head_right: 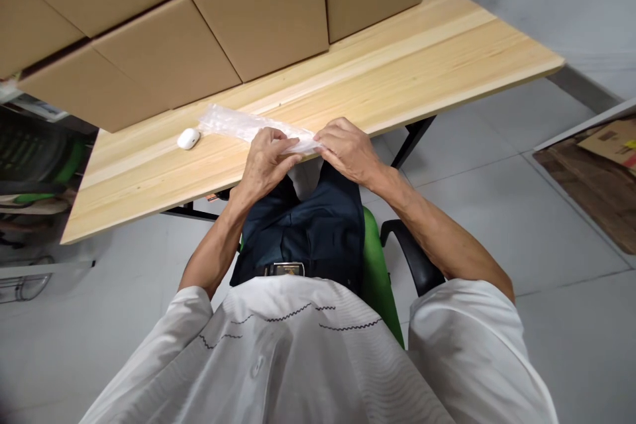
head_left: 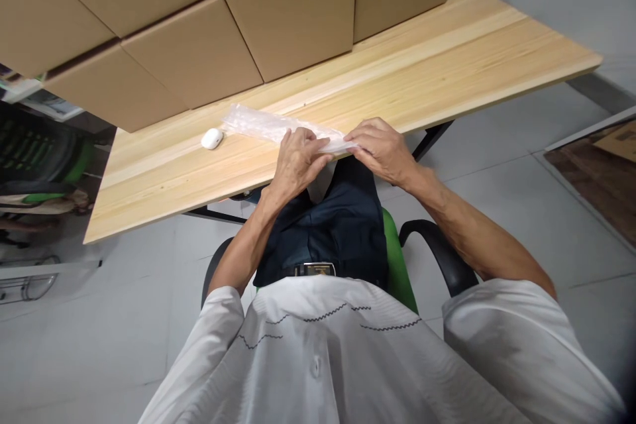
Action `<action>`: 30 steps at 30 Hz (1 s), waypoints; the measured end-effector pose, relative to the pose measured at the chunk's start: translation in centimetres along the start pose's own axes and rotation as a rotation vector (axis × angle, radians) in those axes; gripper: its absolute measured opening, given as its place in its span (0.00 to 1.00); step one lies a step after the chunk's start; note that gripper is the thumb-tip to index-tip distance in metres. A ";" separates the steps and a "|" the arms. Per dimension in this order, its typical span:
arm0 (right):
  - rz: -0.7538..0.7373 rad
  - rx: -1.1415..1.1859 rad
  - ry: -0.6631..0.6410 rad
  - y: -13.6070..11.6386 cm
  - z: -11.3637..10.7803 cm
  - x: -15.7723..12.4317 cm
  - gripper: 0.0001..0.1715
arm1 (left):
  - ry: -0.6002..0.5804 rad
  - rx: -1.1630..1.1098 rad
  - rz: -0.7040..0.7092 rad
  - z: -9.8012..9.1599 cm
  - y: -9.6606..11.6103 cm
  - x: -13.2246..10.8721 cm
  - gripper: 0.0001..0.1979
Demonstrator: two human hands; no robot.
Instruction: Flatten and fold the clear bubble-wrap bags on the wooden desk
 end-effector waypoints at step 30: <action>0.257 -0.197 0.025 3.6 2.7 1.2 0.20 | 0.162 -0.095 -0.221 1.0 -0.8 0.8 0.13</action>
Point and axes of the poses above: each hand's wrist, its own x-axis towards the middle knuckle, its own z-axis out of the palm, y = z × x, the point moved 8 cm from there along x, towards the middle knuckle, and after that the axes turned 5 degrees about -z, right-handed, at the moved point
